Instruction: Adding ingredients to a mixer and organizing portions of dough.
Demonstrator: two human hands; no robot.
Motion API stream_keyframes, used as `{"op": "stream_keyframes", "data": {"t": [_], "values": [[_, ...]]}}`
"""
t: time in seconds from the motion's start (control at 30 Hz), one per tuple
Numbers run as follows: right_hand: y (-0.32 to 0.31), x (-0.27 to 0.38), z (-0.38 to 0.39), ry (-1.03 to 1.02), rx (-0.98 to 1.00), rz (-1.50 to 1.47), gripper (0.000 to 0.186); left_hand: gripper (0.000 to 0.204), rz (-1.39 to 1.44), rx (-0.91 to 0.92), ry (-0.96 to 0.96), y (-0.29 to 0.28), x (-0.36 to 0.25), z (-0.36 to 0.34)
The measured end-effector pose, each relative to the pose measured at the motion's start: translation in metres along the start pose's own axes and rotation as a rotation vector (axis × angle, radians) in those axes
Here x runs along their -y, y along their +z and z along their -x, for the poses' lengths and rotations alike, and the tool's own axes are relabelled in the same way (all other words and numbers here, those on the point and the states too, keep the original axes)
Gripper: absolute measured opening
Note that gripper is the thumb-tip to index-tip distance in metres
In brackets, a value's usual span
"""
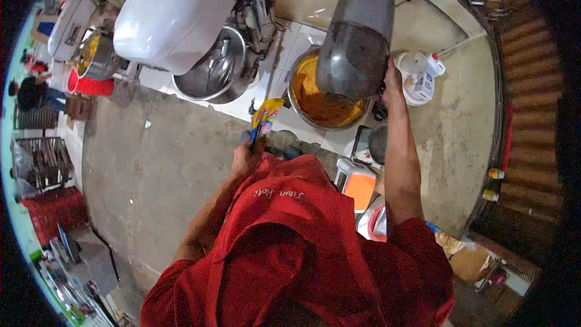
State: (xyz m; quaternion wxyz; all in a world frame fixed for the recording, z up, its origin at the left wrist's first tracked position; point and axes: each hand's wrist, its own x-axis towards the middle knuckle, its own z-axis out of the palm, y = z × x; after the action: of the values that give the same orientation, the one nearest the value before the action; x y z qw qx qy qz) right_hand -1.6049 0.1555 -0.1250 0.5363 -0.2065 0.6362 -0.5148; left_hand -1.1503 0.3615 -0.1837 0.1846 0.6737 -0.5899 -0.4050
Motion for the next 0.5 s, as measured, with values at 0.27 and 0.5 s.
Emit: {"op": "stream_keyframes", "data": {"t": [0.27,0.5], "values": [[-0.011,-0.019,0.017,-0.344,-0.167,0.465,0.051,0.034,0.26,-0.156,-0.055,0.001,0.069,0.02],[-0.017,-0.095,0.115,-0.797,-0.435,1.103,0.03,0.031,0.367,-0.163,-0.114,-0.038,0.023,0.028]]}}
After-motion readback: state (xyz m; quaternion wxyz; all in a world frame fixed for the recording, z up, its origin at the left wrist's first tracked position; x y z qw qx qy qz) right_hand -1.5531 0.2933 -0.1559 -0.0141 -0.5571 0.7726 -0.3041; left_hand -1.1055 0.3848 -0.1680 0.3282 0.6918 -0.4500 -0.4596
